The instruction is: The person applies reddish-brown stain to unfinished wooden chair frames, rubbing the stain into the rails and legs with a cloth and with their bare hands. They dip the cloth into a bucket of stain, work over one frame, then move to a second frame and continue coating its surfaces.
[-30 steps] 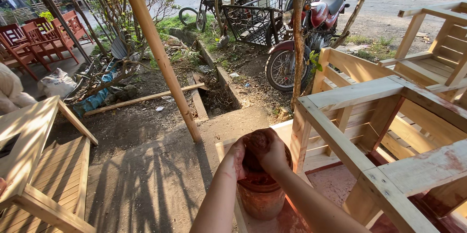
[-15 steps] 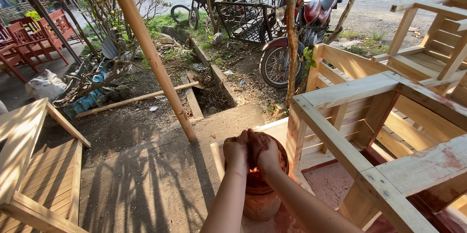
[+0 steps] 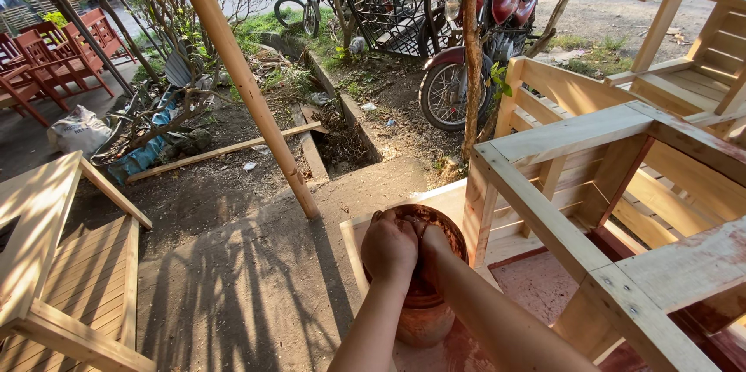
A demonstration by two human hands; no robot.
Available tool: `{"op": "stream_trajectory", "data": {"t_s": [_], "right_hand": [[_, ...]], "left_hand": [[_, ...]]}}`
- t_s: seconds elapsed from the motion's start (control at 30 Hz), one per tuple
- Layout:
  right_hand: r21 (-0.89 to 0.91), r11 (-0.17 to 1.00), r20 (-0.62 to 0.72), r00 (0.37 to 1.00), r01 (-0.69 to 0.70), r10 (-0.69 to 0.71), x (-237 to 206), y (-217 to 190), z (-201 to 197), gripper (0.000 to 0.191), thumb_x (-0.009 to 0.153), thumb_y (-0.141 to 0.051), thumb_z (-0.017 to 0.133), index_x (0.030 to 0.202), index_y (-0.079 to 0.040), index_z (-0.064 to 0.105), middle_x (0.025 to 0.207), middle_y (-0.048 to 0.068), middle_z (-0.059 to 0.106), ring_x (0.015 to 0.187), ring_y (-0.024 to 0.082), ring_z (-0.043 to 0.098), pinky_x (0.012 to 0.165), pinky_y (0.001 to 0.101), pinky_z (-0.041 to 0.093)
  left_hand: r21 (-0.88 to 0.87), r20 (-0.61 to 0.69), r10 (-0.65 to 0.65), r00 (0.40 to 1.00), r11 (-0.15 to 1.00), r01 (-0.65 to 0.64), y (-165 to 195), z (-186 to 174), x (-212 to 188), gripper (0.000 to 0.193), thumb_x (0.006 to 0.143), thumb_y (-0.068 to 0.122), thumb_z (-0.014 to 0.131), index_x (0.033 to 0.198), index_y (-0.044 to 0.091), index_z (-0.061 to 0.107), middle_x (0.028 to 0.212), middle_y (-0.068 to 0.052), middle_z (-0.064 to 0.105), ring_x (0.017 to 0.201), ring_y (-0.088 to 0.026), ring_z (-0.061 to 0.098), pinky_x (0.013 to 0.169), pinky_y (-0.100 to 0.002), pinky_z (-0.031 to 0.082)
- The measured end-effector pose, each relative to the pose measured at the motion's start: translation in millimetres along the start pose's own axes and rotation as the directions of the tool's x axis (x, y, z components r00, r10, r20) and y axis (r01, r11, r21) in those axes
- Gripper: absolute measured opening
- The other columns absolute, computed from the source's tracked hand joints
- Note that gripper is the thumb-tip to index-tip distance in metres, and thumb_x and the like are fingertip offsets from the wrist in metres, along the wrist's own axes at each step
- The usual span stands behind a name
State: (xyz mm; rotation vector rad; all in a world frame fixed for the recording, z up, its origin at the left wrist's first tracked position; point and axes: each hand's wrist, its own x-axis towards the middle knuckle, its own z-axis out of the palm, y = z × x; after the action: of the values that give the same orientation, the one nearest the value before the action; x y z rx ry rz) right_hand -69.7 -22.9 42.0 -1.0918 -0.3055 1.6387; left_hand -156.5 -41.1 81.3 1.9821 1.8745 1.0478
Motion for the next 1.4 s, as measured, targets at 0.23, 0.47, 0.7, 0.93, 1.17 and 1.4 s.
{"op": "stream_trajectory", "data": {"t_s": [0.23, 0.47, 0.7, 0.93, 1.17, 1.4], "right_hand": [[0.029, 0.995, 0.086, 0.992, -0.098, 0.095, 11.5, 1.5, -4.5, 0.035, 0.091, -0.034, 0.049, 0.101, -0.003, 0.064, 0.098, 0.021, 0.068, 0.087, 0.033, 0.066, 0.083, 0.0458, 0.057], [0.015, 0.997, 0.042, 0.996, -0.073, 0.073, 11.6, 4.0, -5.3, 0.04, 0.1, -0.034, 0.04, 0.107, -0.002, 0.063, 0.102, 0.02, 0.067, 0.079, 0.028, 0.066, 0.071, 0.0403, 0.058], [-0.164, 0.916, -0.16, 0.907, 0.366, -0.39, -5.6, 4.3, -1.8, 0.025, 0.097, -0.024, 0.06, 0.101, -0.002, 0.072, 0.085, 0.014, 0.067, 0.068, 0.027, 0.056, 0.059, 0.0387, 0.045], [-0.011, 0.715, 0.002, 0.715, 0.699, -0.699, 7.3, 19.2, -5.4, 0.016, 0.094, -0.011, 0.065, 0.1, 0.003, 0.07, 0.092, 0.01, 0.073, 0.084, 0.02, 0.068, 0.076, 0.0313, 0.056], [0.176, 0.846, -0.015, 0.861, 0.503, -0.509, 11.4, 11.3, -12.8, 0.021, 0.094, -0.011, 0.061, 0.111, -0.001, 0.07, 0.102, 0.01, 0.072, 0.093, 0.021, 0.068, 0.085, 0.0326, 0.055], [0.237, 0.967, 0.166, 0.976, 0.096, -0.138, 0.9, -9.8, -8.8, 0.035, 0.103, -0.031, 0.047, 0.112, -0.005, 0.068, 0.108, 0.014, 0.072, 0.098, 0.027, 0.067, 0.091, 0.0378, 0.054]], "left_hand": [[0.078, 0.081, 0.239, 0.968, 0.966, -0.245, -4.0, -6.5, 0.8, 0.025, 0.088, 0.028, 0.073, 0.101, 0.007, 0.077, 0.098, -0.014, 0.076, 0.094, -0.031, 0.072, 0.084, -0.042, 0.057], [0.032, 0.11, 0.452, 0.885, 0.888, -0.458, -14.9, -9.1, 4.9, 0.019, 0.091, 0.025, 0.071, 0.091, 0.006, 0.075, 0.095, -0.014, 0.076, 0.091, -0.031, 0.074, 0.081, -0.041, 0.058], [-0.171, 0.225, -0.197, 0.954, 0.956, 0.238, -15.0, 8.6, 8.0, 0.045, 0.106, 0.04, 0.054, 0.126, 0.0, 0.054, 0.126, -0.021, 0.062, 0.111, -0.036, 0.068, 0.096, -0.041, 0.056], [-0.725, 0.573, -0.564, 0.594, -0.011, 0.689, 1.6, 6.9, 16.9, 0.078, 0.094, 0.054, 0.066, 0.147, 0.006, 0.036, 0.148, -0.006, 0.049, 0.145, -0.026, 0.036, 0.122, -0.059, 0.019], [-0.933, 0.184, -0.57, 0.801, 0.155, 0.324, 0.8, 33.2, 5.5, 0.036, 0.086, 0.016, 0.075, 0.117, 0.0, 0.067, 0.116, -0.015, 0.074, 0.106, -0.03, 0.069, 0.099, -0.042, 0.056], [-0.522, -0.203, -0.079, 0.976, 0.852, -0.04, 1.6, 27.5, -9.9, 0.011, 0.092, 0.01, 0.066, 0.099, 0.008, 0.073, 0.087, -0.009, 0.077, 0.079, -0.024, 0.074, 0.089, -0.037, 0.059]]}}
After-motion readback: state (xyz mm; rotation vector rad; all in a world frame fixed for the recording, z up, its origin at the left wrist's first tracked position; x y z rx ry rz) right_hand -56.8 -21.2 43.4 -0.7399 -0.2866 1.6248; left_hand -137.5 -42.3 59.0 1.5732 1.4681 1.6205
